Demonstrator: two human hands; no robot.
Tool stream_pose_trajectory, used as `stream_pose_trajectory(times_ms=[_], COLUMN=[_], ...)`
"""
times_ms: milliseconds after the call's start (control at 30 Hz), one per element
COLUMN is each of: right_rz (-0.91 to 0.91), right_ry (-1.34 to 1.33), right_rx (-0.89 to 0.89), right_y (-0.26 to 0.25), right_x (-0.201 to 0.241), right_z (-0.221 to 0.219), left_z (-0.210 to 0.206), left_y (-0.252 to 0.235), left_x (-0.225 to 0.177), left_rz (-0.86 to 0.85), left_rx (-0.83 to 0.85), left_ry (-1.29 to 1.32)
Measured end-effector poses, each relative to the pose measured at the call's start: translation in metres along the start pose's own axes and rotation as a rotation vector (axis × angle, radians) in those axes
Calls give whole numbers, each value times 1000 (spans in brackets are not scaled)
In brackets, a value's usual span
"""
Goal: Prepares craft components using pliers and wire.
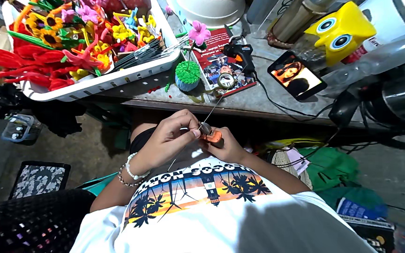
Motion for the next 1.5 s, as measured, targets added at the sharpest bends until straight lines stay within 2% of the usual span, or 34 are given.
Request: stream_pose_trajectory(times_ms=[500, 733, 833, 1133, 1500], right_rz=[-39, -124, -103, -10, -140], right_ry=[-27, 63, 83, 172, 153], right_rx=[-54, 46, 40, 32, 122], right_y=[2, 3, 3, -1, 1], right_x=[-12, -8, -7, 2, -2], right_z=[-1, -1, 3, 7, 5], left_z=[8, 13, 12, 10, 14], left_y=[-2, 5, 4, 0, -3], left_x=[9, 0, -2, -3, 8], left_rz=[47, 37, 38, 21, 97], left_rx=[-23, -72, -102, -94, -124], left_ry=[-129, -289, -338, -198, -85])
Point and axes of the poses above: each hand's wrist, its own y-axis away from the middle knuckle, its own z-axis out of the back of the hand, x = y × z, the point moved 10 cm from there along -y, towards the middle knuckle, and after that the axes turned 15 degrees about z, right-handed, at the moved point
